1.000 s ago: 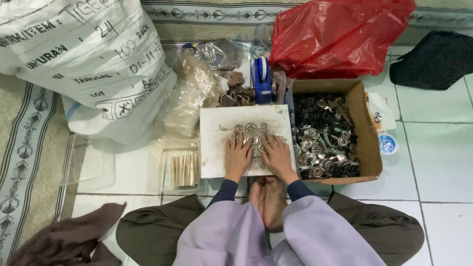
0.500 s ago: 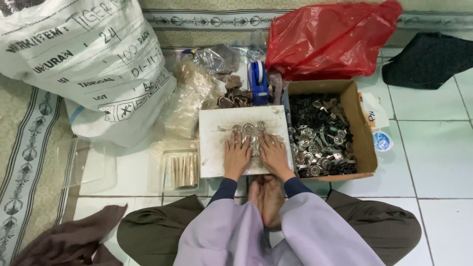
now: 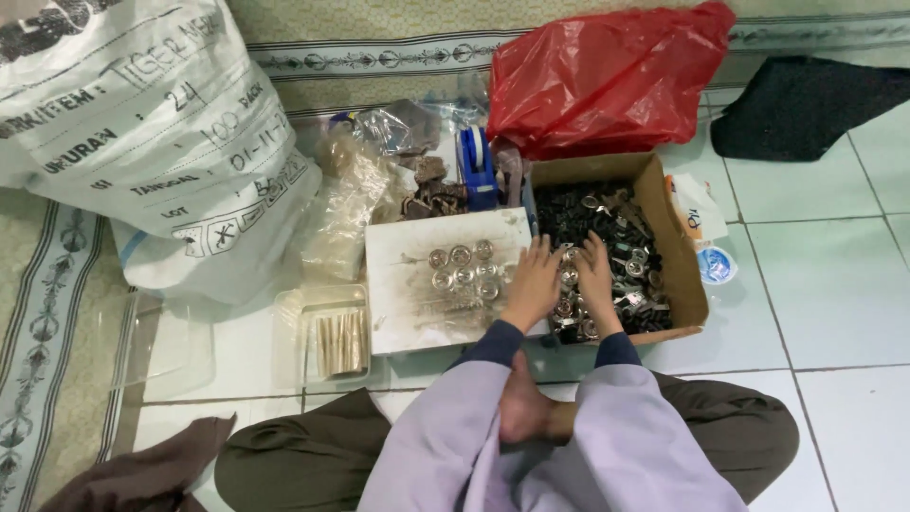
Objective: The person is sitting on the floor, picking up small metal buckles from a box and packing them into a small plastic bag.
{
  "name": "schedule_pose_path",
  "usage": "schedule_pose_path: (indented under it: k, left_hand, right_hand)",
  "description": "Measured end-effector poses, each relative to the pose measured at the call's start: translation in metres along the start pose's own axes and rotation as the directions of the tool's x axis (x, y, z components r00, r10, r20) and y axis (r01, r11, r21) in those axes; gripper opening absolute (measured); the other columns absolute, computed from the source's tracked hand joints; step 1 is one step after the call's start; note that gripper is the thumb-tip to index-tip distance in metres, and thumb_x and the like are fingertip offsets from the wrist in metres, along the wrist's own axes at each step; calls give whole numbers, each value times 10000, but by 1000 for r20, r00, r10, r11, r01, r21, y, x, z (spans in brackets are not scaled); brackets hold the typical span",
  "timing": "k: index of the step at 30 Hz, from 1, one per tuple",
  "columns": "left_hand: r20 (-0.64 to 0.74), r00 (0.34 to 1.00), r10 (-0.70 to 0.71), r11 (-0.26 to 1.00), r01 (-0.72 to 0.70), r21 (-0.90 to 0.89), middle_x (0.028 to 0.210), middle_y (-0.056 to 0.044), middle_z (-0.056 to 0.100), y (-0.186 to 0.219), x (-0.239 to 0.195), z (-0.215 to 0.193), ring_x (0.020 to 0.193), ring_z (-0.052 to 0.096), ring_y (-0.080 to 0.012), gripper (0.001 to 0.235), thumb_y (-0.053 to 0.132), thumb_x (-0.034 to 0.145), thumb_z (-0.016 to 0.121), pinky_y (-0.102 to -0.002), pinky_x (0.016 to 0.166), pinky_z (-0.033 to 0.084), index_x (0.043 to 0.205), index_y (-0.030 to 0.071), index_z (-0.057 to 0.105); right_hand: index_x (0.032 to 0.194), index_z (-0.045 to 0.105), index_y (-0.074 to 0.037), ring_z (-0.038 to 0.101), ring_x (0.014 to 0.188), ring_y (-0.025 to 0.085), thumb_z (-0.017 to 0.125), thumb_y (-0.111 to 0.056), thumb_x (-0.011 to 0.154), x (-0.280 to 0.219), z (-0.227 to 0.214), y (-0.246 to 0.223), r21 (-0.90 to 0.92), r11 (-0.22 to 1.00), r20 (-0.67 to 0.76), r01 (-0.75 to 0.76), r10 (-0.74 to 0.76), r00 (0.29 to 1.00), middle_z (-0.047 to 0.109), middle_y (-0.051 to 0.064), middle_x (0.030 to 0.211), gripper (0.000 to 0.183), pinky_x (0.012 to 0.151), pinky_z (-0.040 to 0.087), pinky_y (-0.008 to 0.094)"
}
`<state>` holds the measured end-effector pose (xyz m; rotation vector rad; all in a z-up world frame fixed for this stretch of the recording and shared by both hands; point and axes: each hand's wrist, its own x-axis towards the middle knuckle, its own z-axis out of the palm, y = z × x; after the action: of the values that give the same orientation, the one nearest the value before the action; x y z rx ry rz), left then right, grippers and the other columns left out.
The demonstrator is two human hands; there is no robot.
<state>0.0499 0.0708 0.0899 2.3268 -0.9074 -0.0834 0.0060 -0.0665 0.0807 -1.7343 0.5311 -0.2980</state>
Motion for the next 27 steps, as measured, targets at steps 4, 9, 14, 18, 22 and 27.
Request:
schedule_pose_path:
  k: [4,9,14,18,22,27]
  left_hand:
    - [81,994,78,997,-77,-17,1557,-309,397,4,28,96,1485,347,-462,544,40,882,644,-587,1169,359,1413,51,526]
    - [317,926,-203,826,-12,564,1582,-172,422,-5,25,155,1511,310,-334,511,206,1033,516,-519,1216,263,1520,122,387]
    - [387,906,-173,743,-138,655,1324,-115,550,7,20,146,1253,461,-285,302,200,1026,506,-483,1028,355,1324,149,512]
    - [435,883,-178,620,-242,746,993,-42,715,7,14,133,920,655,-222,189,191,1018,492,-437,786,472,1072,184,673]
    - [365,928,-78,702,-209,680,769,32,662,-7,10,148,753,634,-163,180,129,976,546,-386,775,455,861,199,665]
    - [289,956,-59,725,-158,671,804,24,686,-7,10,148,735,649,-150,122,139,979,534,-385,722,449,1033,153,642]
  right_hand:
    - [1609,221,-6,305,1447,551,479,104,924,4,-24,67,-103,994,-13,24,-26,1000,284,408,1564,741,1168,295,666]
    - [1596,325,-47,381,1456,467,564,-174,960,2,-29,146,-648,757,113,-81,201,973,367,314,1579,691,1225,286,553]
    - [1601,340,-131,240,1528,443,474,-30,989,-7,-22,127,-751,660,206,2,232,951,236,267,1654,635,1253,211,557]
    - [1565,390,-44,358,1431,481,589,-8,915,-16,-22,92,-684,725,129,-80,228,965,400,311,1518,681,1201,314,565]
    - [1463,502,-36,554,1195,451,622,-123,922,-17,-22,96,-708,706,83,-20,111,990,591,243,1247,562,1063,456,542]
    - [1412,535,40,615,1206,428,612,-189,955,-24,-19,83,-640,755,47,-143,225,973,638,294,1295,516,1037,502,523]
